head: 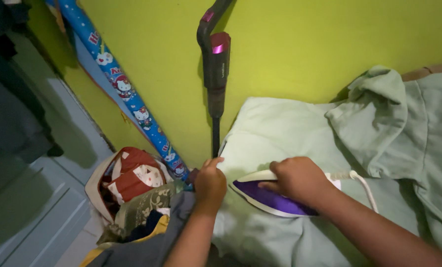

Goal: The person irons a light green t-shirt laid flat on a white surface. They smooth the fabric with their hands, then use a purple and white iron to press the shirt, moving it across the front and sleeves. The person flips the shirt over to iron the other side.

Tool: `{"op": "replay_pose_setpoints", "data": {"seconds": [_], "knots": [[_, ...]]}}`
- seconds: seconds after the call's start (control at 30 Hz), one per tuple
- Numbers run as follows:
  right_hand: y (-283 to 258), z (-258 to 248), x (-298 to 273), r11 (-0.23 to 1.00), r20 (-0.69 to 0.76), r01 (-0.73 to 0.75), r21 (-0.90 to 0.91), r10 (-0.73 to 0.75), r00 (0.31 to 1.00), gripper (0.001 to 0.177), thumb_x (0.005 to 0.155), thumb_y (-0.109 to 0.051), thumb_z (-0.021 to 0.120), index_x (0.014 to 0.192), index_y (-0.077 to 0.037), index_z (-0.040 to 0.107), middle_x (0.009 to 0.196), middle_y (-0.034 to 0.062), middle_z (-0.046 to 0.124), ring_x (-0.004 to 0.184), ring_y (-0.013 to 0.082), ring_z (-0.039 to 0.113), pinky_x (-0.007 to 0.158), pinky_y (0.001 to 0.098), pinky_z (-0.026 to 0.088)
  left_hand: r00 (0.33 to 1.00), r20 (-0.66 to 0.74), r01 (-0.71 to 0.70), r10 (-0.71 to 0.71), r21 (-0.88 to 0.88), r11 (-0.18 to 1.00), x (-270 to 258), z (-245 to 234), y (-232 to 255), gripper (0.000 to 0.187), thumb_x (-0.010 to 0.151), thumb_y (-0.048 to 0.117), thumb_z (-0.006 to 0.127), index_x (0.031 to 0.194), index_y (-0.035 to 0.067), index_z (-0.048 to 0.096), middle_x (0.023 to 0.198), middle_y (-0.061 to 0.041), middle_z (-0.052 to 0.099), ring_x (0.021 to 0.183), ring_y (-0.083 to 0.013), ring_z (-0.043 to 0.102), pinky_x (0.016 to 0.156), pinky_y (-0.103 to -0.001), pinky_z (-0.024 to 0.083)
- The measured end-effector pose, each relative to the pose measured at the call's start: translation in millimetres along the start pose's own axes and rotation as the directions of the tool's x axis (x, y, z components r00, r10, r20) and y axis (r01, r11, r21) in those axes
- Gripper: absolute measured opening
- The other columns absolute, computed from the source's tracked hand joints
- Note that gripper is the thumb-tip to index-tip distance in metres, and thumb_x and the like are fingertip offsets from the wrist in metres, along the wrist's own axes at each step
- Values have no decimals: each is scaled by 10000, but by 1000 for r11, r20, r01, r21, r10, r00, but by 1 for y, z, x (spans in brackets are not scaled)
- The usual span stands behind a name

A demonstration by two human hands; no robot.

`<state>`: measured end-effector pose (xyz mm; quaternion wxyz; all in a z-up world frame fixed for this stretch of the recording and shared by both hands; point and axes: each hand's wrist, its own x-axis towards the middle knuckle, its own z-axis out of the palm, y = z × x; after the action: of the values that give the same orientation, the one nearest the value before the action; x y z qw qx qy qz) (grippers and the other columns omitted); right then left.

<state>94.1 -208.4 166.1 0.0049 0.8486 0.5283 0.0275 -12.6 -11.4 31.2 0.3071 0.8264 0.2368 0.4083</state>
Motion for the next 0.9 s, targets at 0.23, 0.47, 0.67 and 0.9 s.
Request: {"op": "replay_pose_setpoints", "data": {"seconds": [0.23,0.47,0.67,0.9], "knots": [[51,16,40,940,-137,-327,-101,313,940,555,864,-631,648,852,-84,738,797,173,733,760,376,724,686,493,568,993,49,104,-104,7,995,5,-1,7,194,834,141,705,1020,96,737,1047,-143,716,991,-383,668,843,-452,534],[91,22,81,848,-188,-519,-111,495,848,573,900,-629,649,898,-75,793,886,159,758,861,349,744,723,462,582,998,3,60,-60,26,998,4,6,-1,207,874,84,621,1038,120,741,1039,-141,723,979,-377,684,845,-454,546],[66,2,39,948,43,-303,-98,308,950,572,862,-642,651,903,-83,761,889,182,736,886,386,714,776,499,560,995,-102,-19,22,26,999,3,15,-15,249,872,27,567,1027,114,741,1029,-156,734,948,-392,691,822,-464,550],[44,-10,-64,946,133,-293,-137,310,941,593,839,-688,626,918,-108,722,831,162,746,826,375,721,760,500,558,985,-143,-78,93,106,991,3,23,-26,257,886,38,554,1038,141,735,999,-148,733,880,-393,694,781,-478,553]]}}
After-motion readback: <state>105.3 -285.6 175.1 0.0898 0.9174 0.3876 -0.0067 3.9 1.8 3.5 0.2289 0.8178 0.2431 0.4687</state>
